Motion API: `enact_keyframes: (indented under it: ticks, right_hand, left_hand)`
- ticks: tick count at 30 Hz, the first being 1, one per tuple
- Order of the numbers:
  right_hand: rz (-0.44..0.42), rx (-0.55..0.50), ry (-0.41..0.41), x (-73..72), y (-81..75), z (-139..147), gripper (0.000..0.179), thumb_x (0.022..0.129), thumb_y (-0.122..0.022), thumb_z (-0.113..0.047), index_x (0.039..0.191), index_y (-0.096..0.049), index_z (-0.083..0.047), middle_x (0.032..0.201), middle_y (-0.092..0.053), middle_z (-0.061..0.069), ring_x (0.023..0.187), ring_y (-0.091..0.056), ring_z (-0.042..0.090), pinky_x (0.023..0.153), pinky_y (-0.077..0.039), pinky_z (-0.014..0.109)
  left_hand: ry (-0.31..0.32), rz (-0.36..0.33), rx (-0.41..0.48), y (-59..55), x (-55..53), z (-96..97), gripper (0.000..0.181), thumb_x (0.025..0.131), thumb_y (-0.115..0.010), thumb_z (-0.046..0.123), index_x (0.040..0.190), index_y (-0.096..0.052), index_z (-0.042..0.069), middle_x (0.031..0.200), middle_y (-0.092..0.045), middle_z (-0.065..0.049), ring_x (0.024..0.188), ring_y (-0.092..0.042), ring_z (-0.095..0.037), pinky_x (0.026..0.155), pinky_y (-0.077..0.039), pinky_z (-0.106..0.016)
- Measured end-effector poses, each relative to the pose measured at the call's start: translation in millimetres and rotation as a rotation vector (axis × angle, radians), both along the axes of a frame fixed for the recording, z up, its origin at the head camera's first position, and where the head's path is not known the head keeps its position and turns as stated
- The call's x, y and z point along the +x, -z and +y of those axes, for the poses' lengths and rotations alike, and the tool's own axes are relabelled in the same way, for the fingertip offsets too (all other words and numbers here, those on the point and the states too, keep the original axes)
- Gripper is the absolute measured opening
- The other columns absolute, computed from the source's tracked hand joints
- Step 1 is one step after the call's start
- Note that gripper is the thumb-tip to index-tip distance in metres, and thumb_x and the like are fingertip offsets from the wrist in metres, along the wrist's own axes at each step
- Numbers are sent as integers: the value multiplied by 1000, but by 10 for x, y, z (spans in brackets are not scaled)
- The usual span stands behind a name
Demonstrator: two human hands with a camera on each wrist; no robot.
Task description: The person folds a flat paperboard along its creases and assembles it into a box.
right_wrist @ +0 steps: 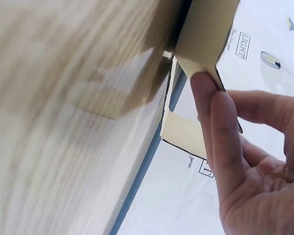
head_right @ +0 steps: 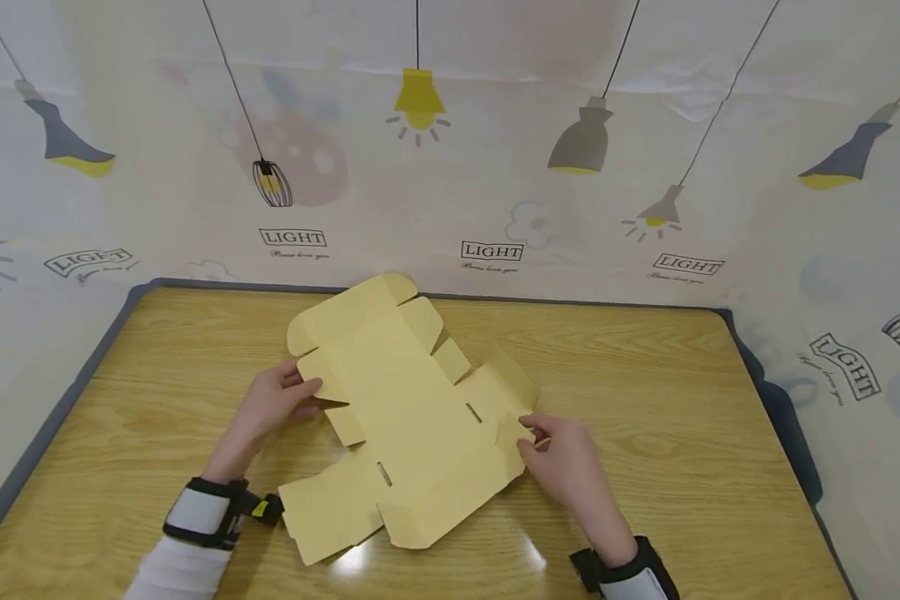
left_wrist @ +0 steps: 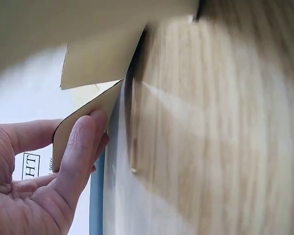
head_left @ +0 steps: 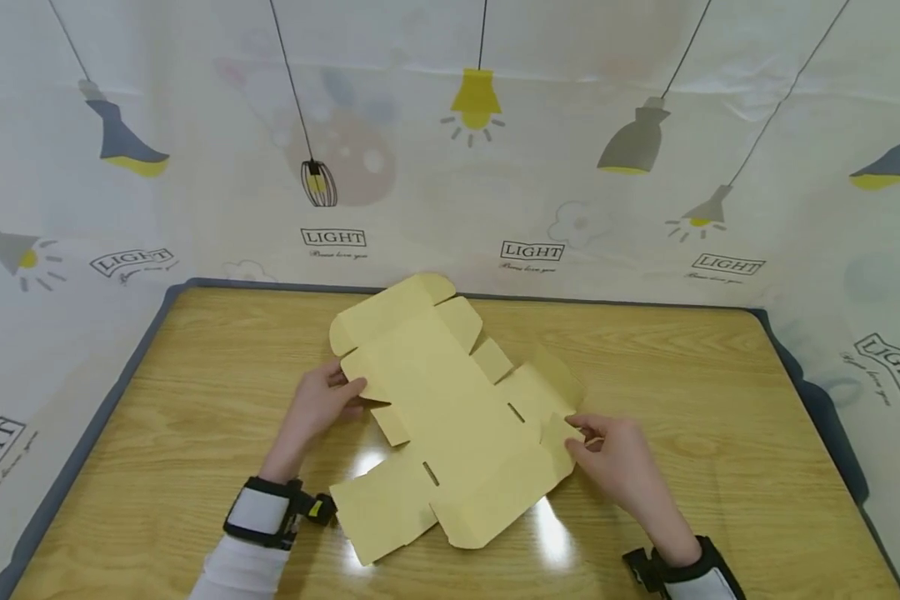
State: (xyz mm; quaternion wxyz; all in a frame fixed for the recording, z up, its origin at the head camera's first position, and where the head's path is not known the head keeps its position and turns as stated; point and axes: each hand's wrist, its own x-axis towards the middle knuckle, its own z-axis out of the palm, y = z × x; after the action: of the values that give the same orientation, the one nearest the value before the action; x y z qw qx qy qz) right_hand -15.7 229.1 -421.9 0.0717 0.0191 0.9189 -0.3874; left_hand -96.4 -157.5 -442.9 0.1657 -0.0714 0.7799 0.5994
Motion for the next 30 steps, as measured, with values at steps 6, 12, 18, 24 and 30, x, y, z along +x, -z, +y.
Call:
enact_keyframes:
  ticks: [6, 12, 18, 24, 30]
  right_hand:
    - [-53, -6, -63, 158, 46, -44, 35, 91, -75, -5, 124, -73, 7, 103, -76, 18, 85, -77, 21, 67, -60, 22]
    - [-71, 45, -49, 172, 24, -22, 37, 94, -77, -15, 125, -73, 4, 102, -78, 13, 84, -74, 15, 68, -59, 23]
    - [26, 127, 28, 64, -165, 105, 40, 98, -76, -25, 126, -73, 4, 96, -80, 13, 78, -71, 15, 62, -54, 21]
    - [165, 244, 17, -256, -300, 123, 44, 99, -73, -30, 128, -71, 3, 100, -77, 17, 85, -74, 27, 65, -58, 33]
    - [89, 259, -112, -550, -230, 63, 44, 100, -71, -26, 133, -68, 3, 107, -78, 20, 91, -75, 30, 71, -61, 39]
  left_hand:
    - [36, -3, 10, 35, -1, 86, 37, 107, -56, 10, 135, -56, -13, 131, -67, -37, 94, -76, -12, 82, -67, -29]
    - [66, 2, -61, 46, -20, 106, 36, 108, -55, 14, 133, -58, -13, 129, -69, -35, 100, -76, -19, 84, -67, -32]
    - [148, -3, -146, -3, 77, 37, 52, 110, -56, 25, 147, -50, -10, 135, -66, -34, 102, -77, -27, 84, -68, -35]
    - [235, -53, -210, -73, 392, -132, 62, 109, -57, 34, 150, -47, -11, 129, -71, -29, 100, -79, -28, 85, -67, -36]
    - [342, -125, -200, -22, 635, -285, 53, 106, -63, 38, 136, -63, -5, 110, -80, -14, 80, -74, -17, 69, -65, -33]
